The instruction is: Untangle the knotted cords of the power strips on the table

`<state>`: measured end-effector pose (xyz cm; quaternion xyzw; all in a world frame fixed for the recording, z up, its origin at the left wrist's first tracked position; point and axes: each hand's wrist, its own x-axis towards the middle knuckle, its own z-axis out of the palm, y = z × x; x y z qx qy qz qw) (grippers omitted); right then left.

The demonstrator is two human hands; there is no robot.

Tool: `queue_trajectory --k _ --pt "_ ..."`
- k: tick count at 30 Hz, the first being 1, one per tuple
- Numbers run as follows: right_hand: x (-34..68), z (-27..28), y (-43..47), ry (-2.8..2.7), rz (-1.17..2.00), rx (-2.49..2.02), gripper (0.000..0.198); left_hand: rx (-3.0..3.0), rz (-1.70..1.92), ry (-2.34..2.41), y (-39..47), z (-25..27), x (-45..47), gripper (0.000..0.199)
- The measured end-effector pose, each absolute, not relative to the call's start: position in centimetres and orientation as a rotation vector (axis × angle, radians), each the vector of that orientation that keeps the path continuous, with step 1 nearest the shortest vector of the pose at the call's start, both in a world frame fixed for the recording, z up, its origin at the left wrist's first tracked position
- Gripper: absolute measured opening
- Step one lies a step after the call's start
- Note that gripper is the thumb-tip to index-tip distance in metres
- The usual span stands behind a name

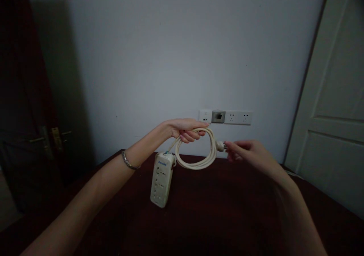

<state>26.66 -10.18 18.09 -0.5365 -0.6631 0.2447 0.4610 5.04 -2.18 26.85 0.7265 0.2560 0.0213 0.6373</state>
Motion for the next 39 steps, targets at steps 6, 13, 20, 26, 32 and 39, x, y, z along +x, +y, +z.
queue_trajectory --k 6,13,20,26,32,39 --pt "24.0 17.9 -9.8 -1.758 0.542 -0.864 0.045 1.743 -0.124 0.564 -3.2 25.9 6.3 0.037" --pt "23.4 16.7 -8.3 -1.954 0.68 -0.932 0.031 1.822 -0.03 0.561 -3.3 24.9 6.9 0.04" --pt "23.1 16.5 -7.9 -1.83 0.569 -0.911 0.033 1.865 0.196 0.544 -3.1 24.8 6.5 0.04" --pt "23.0 16.6 -8.2 -1.798 0.558 -0.914 0.036 2.058 0.305 0.424 -3.3 24.6 5.8 0.03" --pt "23.2 17.0 -8.7 -1.739 0.575 -0.927 0.037 2.356 0.473 0.432 -2.4 23.8 4.9 0.024" --pt "24.8 17.4 -9.4 -1.503 0.607 -0.92 0.05 2.082 0.396 0.357 -2.0 20.9 2.6 0.036"
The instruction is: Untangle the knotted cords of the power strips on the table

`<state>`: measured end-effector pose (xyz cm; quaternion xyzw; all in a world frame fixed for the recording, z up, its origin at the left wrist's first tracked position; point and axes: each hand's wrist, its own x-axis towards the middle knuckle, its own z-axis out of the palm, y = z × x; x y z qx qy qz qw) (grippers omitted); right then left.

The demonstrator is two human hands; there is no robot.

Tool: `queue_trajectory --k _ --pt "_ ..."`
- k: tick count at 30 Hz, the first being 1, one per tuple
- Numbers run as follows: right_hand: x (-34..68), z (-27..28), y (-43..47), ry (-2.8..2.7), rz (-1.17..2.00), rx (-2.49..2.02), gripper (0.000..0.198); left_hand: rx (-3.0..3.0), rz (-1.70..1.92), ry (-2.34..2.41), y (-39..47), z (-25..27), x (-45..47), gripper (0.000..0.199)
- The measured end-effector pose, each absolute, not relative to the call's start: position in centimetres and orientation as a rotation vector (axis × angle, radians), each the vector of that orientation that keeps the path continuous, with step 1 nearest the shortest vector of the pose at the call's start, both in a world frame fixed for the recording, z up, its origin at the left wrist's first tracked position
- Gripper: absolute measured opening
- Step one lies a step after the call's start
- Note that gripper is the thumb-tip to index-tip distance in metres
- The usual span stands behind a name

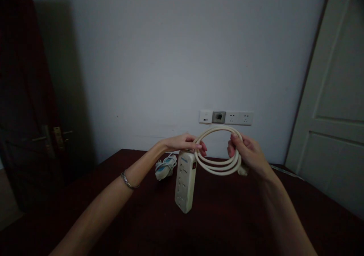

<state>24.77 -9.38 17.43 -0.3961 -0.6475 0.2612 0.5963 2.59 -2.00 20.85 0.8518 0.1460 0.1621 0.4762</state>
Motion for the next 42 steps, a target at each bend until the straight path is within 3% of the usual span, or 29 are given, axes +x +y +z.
queue_trajectory --k 11,14,25,33,37,42 --pt "26.2 16.6 -7.8 -1.568 0.483 -1.062 0.051 2.012 0.786 0.704 -2.5 17.9 4.2 0.029" --pt "26.5 16.4 -7.7 -1.596 0.479 -1.089 0.049 2.132 0.821 0.738 -2.2 18.0 4.0 0.036" --pt "26.0 16.8 -9.1 -1.561 0.996 -0.839 0.05 2.067 0.736 0.529 -1.5 17.8 3.3 0.055" --pt "25.7 16.9 -9.6 -1.403 1.219 -0.61 0.036 1.937 0.92 0.517 -1.6 18.5 3.6 0.045" --pt "25.4 17.0 -9.4 -1.37 1.193 -0.568 0.036 1.887 0.986 0.597 -1.8 18.7 4.3 0.045" --pt "24.5 16.6 -7.9 -1.286 0.913 -0.723 0.045 1.698 0.933 0.449 -2.5 18.1 5.7 0.071"
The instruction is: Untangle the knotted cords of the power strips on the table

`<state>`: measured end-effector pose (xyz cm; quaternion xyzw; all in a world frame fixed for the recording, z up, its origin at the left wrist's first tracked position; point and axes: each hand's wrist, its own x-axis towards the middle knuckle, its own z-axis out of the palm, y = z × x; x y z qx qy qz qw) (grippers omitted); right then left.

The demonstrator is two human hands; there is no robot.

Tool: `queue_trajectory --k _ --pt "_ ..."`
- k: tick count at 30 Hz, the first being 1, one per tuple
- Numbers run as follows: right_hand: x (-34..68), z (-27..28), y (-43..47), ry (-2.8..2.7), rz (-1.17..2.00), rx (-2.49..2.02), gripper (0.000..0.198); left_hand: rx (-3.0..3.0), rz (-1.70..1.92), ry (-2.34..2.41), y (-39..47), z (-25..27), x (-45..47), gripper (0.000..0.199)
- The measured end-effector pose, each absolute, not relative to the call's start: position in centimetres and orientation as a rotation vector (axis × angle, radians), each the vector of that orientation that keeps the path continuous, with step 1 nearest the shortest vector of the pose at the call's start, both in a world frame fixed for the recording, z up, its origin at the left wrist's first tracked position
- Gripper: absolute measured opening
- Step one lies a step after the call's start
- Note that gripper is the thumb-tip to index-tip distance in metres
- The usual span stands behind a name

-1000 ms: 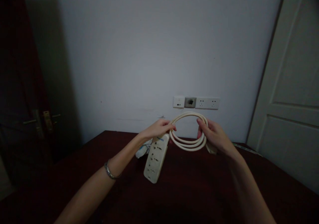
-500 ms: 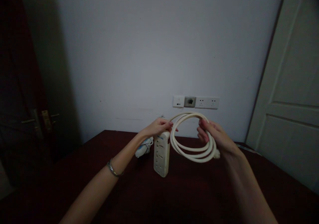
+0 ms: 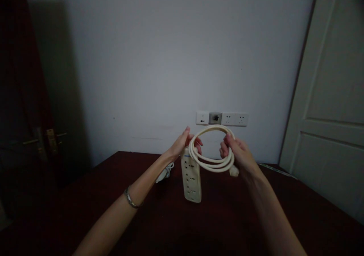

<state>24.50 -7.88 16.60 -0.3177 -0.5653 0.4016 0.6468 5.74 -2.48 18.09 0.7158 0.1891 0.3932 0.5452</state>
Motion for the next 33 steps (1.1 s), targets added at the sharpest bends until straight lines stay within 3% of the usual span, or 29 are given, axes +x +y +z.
queue_trajectory --k 3,10,19,33 --pt "23.6 16.4 -7.1 -1.197 0.692 -0.872 0.051 1.644 0.949 0.356 -3.2 18.3 6.2 0.075" --pt "22.2 16.5 -7.8 -1.121 0.472 -0.998 0.052 1.658 1.188 0.524 -3.6 18.8 7.2 0.04" --pt "22.5 16.5 -8.2 -1.241 0.267 -1.082 0.046 1.767 1.27 0.589 -3.1 18.0 6.9 0.038" --pt "24.6 18.0 -9.3 -1.413 0.457 -1.072 0.052 1.893 0.816 0.438 -3.3 18.7 4.8 0.042"
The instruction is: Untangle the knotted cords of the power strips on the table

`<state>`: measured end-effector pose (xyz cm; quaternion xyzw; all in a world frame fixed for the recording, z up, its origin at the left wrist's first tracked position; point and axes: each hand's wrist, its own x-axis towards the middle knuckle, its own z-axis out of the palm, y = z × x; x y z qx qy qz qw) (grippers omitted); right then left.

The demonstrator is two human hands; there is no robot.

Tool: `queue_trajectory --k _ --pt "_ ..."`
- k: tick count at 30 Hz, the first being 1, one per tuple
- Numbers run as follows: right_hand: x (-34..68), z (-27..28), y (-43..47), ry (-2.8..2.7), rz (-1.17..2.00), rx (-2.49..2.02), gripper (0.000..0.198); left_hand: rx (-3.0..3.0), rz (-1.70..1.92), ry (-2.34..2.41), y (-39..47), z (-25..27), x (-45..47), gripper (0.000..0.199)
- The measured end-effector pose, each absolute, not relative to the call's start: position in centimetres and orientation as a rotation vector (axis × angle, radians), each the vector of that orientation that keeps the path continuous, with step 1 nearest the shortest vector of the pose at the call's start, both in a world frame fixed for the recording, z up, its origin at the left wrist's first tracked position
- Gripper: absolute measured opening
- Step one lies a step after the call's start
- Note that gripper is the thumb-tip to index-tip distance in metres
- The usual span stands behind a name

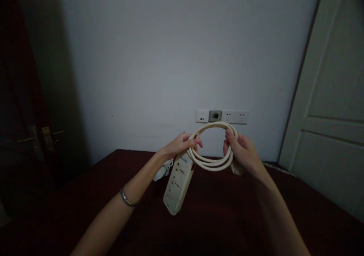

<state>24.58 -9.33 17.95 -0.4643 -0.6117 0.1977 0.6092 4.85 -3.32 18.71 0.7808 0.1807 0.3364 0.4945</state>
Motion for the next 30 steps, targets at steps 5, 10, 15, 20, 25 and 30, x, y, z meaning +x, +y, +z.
queue_trajectory --k 5,10,15,20,25,30 --pt "25.4 18.2 -10.1 -1.586 0.495 -1.051 0.048 2.062 0.506 0.472 -3.4 19.2 3.6 0.033" --pt "25.8 18.0 -10.1 -1.649 0.48 -1.055 0.047 2.089 0.485 0.565 -3.8 19.3 3.7 0.035" --pt "26.4 18.1 -9.9 -1.653 0.378 -1.067 0.042 2.123 0.725 0.672 -4.5 19.4 4.1 0.035" --pt "26.1 18.1 -9.5 -1.594 0.229 -1.063 0.04 2.131 0.865 0.716 -4.8 19.6 4.2 0.033" --pt "25.6 18.2 -9.7 -1.5 0.21 -1.037 0.043 1.984 0.876 0.573 -4.6 19.9 3.2 0.034" --pt "25.2 18.3 -9.8 -1.452 0.248 -1.009 0.044 1.679 0.714 0.321 -3.0 18.8 0.5 0.067"
